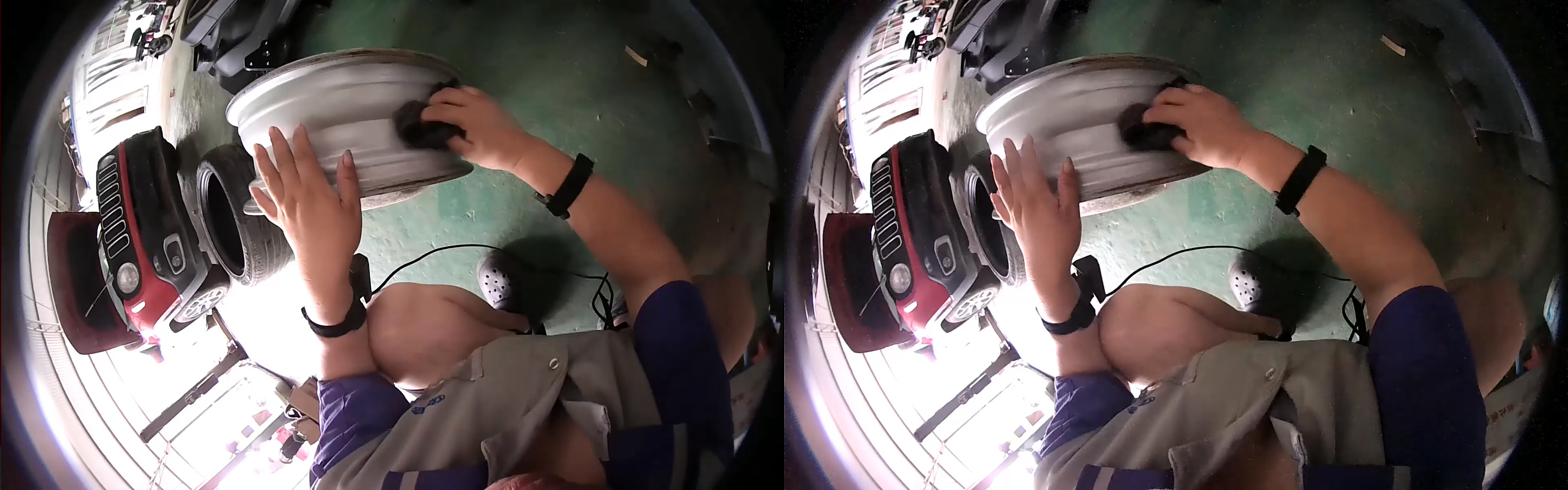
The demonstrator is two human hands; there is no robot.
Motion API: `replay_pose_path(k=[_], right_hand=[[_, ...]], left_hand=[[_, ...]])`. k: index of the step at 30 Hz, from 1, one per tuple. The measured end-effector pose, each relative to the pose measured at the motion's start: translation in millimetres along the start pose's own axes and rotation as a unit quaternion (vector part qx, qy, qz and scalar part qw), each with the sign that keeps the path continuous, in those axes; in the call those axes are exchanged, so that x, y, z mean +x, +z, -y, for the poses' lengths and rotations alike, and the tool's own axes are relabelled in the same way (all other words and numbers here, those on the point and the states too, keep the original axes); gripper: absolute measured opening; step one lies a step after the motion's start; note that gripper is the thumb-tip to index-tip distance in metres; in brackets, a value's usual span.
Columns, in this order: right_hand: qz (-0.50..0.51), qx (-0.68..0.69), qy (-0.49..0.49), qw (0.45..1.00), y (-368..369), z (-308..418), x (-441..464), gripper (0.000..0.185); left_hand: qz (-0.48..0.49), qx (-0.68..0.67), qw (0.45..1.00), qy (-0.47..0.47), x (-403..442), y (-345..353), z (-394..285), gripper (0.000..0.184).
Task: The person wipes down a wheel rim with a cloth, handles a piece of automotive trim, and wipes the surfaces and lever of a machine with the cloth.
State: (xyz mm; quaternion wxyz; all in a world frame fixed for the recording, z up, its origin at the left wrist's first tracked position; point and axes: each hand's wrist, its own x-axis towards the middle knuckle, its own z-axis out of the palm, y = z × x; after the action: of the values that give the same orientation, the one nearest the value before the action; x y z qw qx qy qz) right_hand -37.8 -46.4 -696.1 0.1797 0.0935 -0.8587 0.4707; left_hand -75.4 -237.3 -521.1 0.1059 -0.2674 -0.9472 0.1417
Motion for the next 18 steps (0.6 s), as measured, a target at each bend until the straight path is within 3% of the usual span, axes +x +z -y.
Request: replay_pose_path(k=[4, 7, 9, 10, 12, 14, 17, 18], right_hand=[[0.076, 0.013, 0.175, 0.981, 7, -62, -36, 0.04], [-0.013, 0.156, 0.26, 0.953, -14, -29, -21, 0.037], [-0.044, 0.165, 0.162, 0.972, -28, 25, 2, 0.039], [-0.092, 0.075, 0.032, 0.992, -19, 35, 10, 0.041], [-0.043, 0.039, -0.047, 0.997, -17, 61, 35, 0.045], [-0.043, -0.01, -0.087, 0.995, -4, 50, 41, 0.047], [-0.056, -0.033, -0.051, 0.997, 3, 11, 16, 0.044], [-0.034, -0.029, 0.021, 0.999, 6, -1, 3, 0.043]], left_hand=[[0.002, 0.023, 1.0, -0.011, 4, 4, 9, 0.054], [-0.008, 0.009, 1.0, -0.013, 4, 6, 14, 0.053], [-0.004, 0.026, 0.999, -0.02, 4, 4, 10, 0.052], [-0.002, 0.032, 0.999, -0.022, 4, 3, 7, 0.051], [0.0, 0.016, 1.0, -0.012, 3, 1, 5, 0.054], [-0.001, 0.007, 1.0, -0.002, 4, 1, 3, 0.055], [-0.002, 0.017, 1.0, 0.0, 3, -1, 1, 0.056], [-0.002, 0.019, 1.0, -0.005, 3, -1, 3, 0.056]])
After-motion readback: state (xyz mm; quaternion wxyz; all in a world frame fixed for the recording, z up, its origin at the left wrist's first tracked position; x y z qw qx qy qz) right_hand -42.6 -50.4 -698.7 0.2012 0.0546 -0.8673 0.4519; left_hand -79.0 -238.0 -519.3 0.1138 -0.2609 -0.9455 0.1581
